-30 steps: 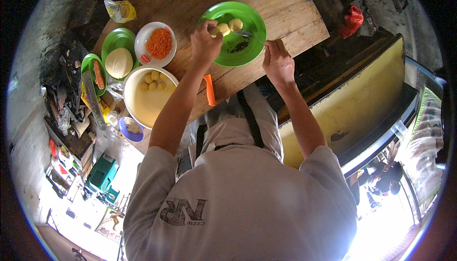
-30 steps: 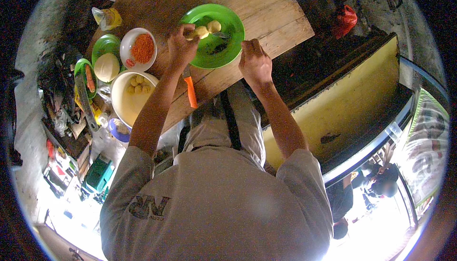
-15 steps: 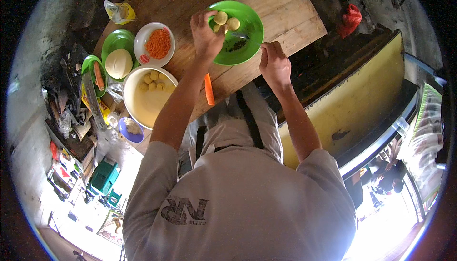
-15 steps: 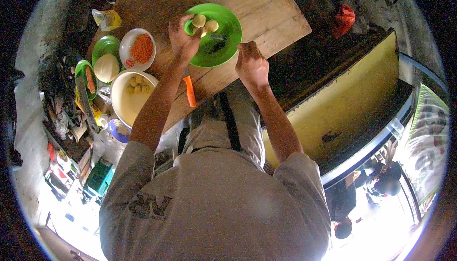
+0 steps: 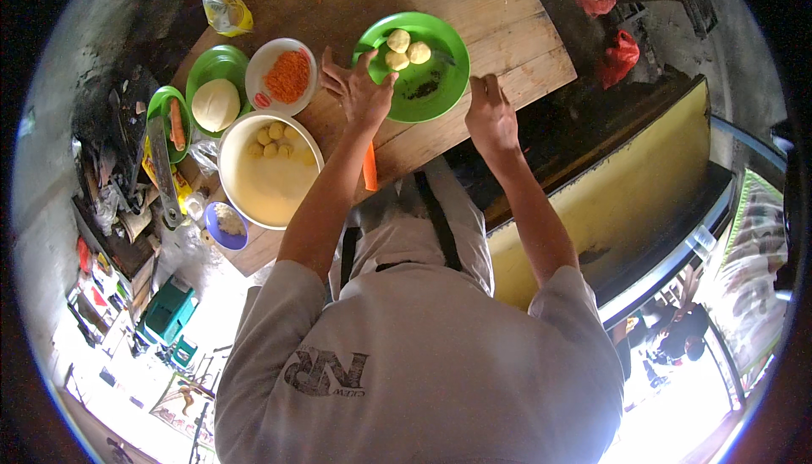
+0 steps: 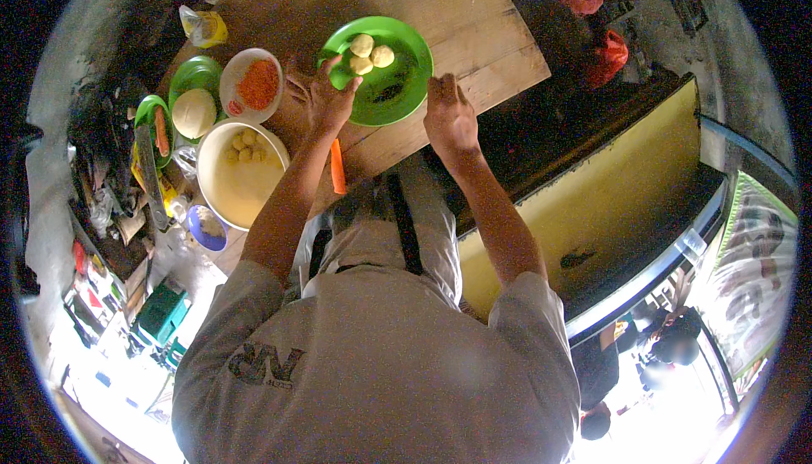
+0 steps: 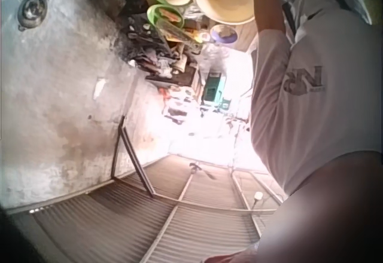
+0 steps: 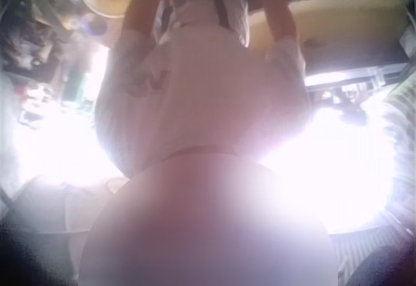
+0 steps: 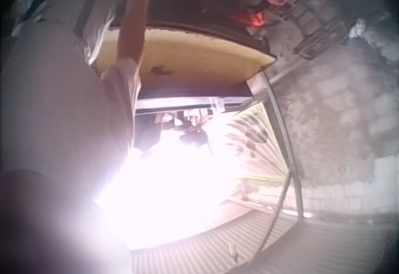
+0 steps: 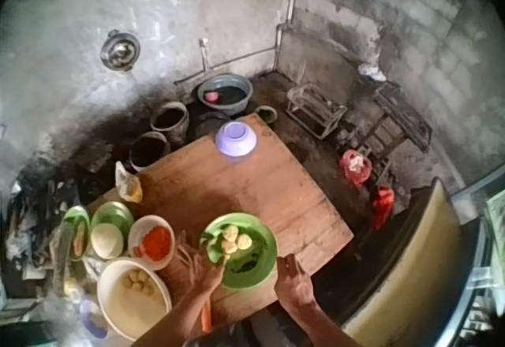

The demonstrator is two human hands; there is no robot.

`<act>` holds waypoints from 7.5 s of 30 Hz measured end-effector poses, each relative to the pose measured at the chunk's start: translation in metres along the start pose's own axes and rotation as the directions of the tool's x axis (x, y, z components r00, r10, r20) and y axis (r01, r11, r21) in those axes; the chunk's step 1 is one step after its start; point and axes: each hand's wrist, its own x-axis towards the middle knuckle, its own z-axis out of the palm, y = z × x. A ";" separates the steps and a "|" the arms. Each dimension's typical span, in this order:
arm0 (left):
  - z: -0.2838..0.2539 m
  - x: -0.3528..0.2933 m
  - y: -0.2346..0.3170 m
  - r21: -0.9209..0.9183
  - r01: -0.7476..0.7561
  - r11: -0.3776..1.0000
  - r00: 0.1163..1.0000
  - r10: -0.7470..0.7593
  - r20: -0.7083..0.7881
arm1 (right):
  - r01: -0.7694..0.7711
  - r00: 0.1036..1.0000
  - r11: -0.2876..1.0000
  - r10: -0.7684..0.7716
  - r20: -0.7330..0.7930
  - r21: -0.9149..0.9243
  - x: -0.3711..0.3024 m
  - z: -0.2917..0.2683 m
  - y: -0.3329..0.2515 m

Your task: The person opens a small packet, scoops a dark paste onto a round dough piece, and places a boiled potato on top. They repeat this process with additional dough pieces, potatoes, and paste, arranging the assembled items on a green plate.

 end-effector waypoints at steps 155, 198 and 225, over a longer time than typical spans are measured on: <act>-0.172 -0.125 -0.106 0.146 0.076 0.986 0.997 -0.078 0.009 | -0.270 0.924 0.900 0.342 -0.172 0.341 -0.026 0.025 0.009; -0.241 -0.162 -0.045 -0.928 0.302 0.219 0.884 -0.429 0.186 | -0.617 0.682 0.307 0.669 0.298 0.724 0.035 0.053 0.065; -0.223 -0.164 -0.046 -0.924 0.264 0.276 0.885 -0.451 0.118 | 0.079 0.955 0.988 -0.037 0.295 -0.132 0.044 0.024 0.016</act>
